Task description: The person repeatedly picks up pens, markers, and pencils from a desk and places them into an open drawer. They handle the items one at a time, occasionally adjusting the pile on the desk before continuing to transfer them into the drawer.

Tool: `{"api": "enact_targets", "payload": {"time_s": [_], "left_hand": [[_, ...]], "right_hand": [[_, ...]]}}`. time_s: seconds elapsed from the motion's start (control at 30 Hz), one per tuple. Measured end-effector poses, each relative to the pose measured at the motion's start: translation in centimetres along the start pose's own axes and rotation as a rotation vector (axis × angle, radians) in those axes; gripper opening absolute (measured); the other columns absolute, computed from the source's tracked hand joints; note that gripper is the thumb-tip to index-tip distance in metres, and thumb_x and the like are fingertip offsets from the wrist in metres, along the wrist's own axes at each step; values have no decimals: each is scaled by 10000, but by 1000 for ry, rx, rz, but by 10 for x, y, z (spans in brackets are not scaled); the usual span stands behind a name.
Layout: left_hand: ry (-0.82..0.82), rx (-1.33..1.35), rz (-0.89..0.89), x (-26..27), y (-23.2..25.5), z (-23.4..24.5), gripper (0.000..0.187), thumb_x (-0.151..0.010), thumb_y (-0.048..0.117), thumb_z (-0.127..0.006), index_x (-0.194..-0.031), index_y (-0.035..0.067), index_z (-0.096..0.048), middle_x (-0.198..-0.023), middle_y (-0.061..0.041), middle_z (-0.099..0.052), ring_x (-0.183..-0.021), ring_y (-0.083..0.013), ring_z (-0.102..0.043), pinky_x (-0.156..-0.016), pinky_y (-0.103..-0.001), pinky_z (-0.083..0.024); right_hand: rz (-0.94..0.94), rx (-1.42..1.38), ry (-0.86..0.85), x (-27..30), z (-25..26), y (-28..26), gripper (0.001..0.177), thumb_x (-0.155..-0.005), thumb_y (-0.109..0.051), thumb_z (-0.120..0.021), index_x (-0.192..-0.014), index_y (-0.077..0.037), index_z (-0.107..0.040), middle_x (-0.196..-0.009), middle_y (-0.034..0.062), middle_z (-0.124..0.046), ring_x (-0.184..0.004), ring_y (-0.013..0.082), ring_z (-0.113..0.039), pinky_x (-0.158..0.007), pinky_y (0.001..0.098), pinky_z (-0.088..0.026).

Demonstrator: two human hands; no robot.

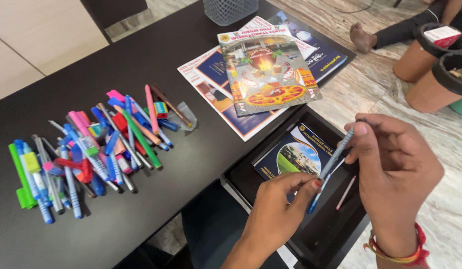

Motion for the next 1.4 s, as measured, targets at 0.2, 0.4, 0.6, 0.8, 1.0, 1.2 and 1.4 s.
{"api": "enact_targets", "payload": {"time_s": [0.2,0.4,0.6,0.8,1.0,1.2,1.4], "left_hand": [[49,184,-101,6,25,21,227,-1013,159,-652,-1093,-31,-747,-906,-97,-776,-825,-91,-691,-761,-251,-559],[78,334,-71,17,33,46,238,-1019,133,-631,-1147,-46,-723,-931,-51,-774,-841,-73,-710,-780,-233,-562],[248,354,-122,21,41,98,247,-1004,110,-640,-1149,-66,-732,-979,-62,-773,-913,-79,-703,-850,-240,-567],[560,-201,-389,42,81,188,249,-1042,139,-587,-1190,17,-746,-1014,-52,-779,-930,-81,-715,-862,-245,-572],[689,-629,-229,44,96,262,265,-1060,247,-591,-1077,43,-760,-980,-123,-756,-735,-266,-701,-658,-386,-519],[642,-953,-280,27,80,287,304,-1053,256,-563,-1007,22,-751,-1013,-175,-734,-960,-399,-675,-916,-557,-474],[568,-1034,-91,12,43,293,309,-1047,245,-492,-1130,12,-677,-1118,-169,-709,-1133,-407,-608,-1122,-726,-183]], "right_hand": [[173,-23,-11,-8,-28,-55,188,-1075,-12,-673,-1239,72,-633,-1025,96,-710,-769,54,-648,-645,165,-526],[214,-95,-19,-10,-53,-90,170,-1100,-44,-685,-1222,71,-657,-1027,84,-703,-786,48,-665,-656,158,-549],[324,-227,-72,1,-78,-117,182,-1119,-42,-688,-1233,74,-606,-1031,109,-713,-783,67,-678,-678,171,-566],[320,-231,-205,21,-104,-121,173,-953,24,-696,-1100,91,-635,-1006,148,-728,-828,123,-722,-632,203,-581],[499,-115,-486,41,-164,-104,152,-857,-35,-836,-985,-50,-756,-961,40,-773,-818,138,-708,-708,282,-548],[518,-102,-647,58,-225,-83,126,-839,-53,-788,-958,-59,-748,-956,54,-752,-926,232,-693,-842,351,-548],[453,-7,-653,65,-247,-69,115,-828,-71,-782,-940,-61,-761,-910,55,-737,-922,250,-655,-855,371,-531]]}}
Point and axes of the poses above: each hand's wrist, its own x-axis away from the middle knuckle, its own z-axis out of the back of the hand, y = z × x, the point moved 6 cm from there along -x, towards the middle knuckle
